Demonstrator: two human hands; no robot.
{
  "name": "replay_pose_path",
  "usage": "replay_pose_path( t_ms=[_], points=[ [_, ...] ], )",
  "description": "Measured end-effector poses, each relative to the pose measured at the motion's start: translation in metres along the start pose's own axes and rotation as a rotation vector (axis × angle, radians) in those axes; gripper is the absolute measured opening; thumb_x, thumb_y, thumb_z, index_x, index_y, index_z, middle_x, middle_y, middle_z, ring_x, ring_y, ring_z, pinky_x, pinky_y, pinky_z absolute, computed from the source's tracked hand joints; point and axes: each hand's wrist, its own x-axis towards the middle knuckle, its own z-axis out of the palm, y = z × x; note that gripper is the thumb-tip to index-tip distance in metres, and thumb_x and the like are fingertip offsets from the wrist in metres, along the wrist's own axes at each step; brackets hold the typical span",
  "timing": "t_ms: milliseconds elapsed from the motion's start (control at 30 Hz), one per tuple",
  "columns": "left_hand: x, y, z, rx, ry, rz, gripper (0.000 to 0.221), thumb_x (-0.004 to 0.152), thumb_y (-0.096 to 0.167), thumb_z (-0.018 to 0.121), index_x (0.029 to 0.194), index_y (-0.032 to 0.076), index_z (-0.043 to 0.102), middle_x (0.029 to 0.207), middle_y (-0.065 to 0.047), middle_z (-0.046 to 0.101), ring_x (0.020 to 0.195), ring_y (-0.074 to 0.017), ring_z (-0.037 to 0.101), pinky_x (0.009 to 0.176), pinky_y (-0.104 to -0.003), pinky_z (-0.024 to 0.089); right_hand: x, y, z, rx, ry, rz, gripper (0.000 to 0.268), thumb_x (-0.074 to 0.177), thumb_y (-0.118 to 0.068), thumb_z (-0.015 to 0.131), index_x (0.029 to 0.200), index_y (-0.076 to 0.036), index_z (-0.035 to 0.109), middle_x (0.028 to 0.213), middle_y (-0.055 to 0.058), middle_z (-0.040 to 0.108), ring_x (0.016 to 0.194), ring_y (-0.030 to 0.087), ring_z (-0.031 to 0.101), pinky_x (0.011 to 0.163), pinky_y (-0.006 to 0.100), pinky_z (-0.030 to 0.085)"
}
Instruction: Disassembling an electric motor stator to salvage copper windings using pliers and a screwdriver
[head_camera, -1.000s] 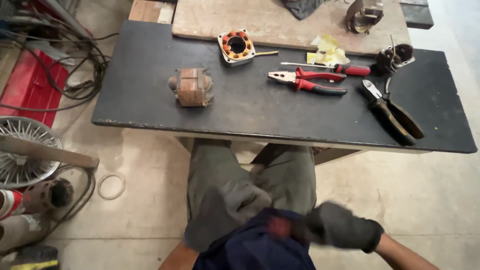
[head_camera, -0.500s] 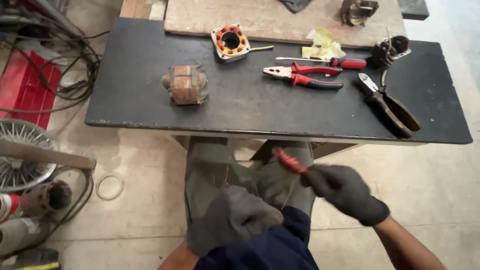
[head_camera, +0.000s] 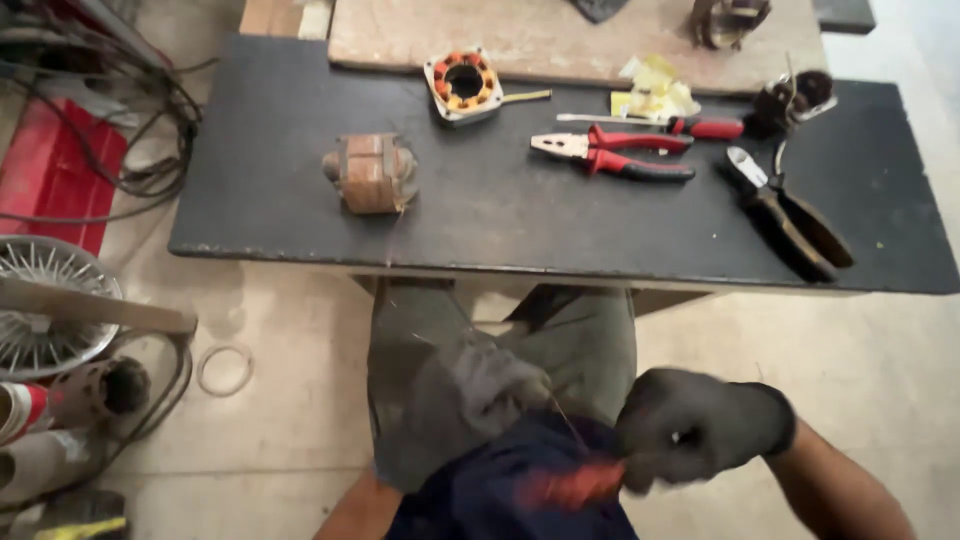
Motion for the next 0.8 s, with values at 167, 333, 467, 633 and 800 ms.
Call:
replay_pose_path(
  t_ms=[167,333,467,633,800],
  points=[
    [0.02,0.028,-0.022,0.112,0.119,0.125,0.01,0.101,0.012,0.054,0.096,0.012,0.062,0.076,-0.002,0.064,0.065,-0.0228,0.06,0.069,-0.04,0.047,-0.06,0.079,-0.009,-1.098,0.025,0.71,0.029,0.083,-0.046,0.071,0.111,-0.038,0.074,0.07,0.005,0.076,0.056,0.034,0.07,0.054,0.049,0.049],
    [0.025,0.023,-0.023,-0.458,0.037,-0.014,0.03,0.109,0.025,0.047,0.099,0.004,0.064,0.092,-0.006,0.072,0.072,-0.0201,0.068,0.064,-0.033,0.051,0.02,-0.02,-0.003,-0.369,0.266,0.238,0.043,0.104,-0.028,0.046,0.072,-0.008,0.065,0.056,0.0,0.062,0.044,0.016,0.06,0.045,0.031,0.045],
    [0.034,0.024,-0.043,-0.909,-0.143,-0.317,0.019,0.099,0.021,0.066,0.084,0.011,0.058,0.087,-0.004,0.06,0.079,-0.0141,0.054,0.073,-0.029,0.043,0.024,-0.02,0.008,0.02,-0.014,0.057,0.042,0.111,-0.026,0.039,0.092,-0.001,0.067,0.069,0.004,0.065,0.051,0.024,0.061,0.047,0.035,0.048],
    [0.023,0.002,-0.021,-0.313,0.038,-0.234,0.04,0.094,0.013,0.074,0.132,0.009,0.063,0.135,-0.009,0.063,0.121,-0.0219,0.065,0.098,-0.03,0.054,-0.016,-0.007,0.011,-0.185,0.469,0.094,0.051,0.106,-0.045,0.045,0.076,-0.009,0.063,0.057,0.002,0.06,0.045,0.018,0.056,0.047,0.032,0.045],
    [0.023,-0.006,-0.018,-0.129,0.117,0.026,0.028,0.11,0.027,0.046,0.106,0.009,0.067,0.099,-0.003,0.076,0.079,-0.0243,0.072,0.076,-0.038,0.055,-0.001,-0.01,0.006,0.021,0.863,-0.066,0.04,0.105,-0.041,0.051,0.077,-0.013,0.049,0.056,-0.001,0.04,0.049,0.014,0.035,0.044,0.029,0.026]
  ],
)
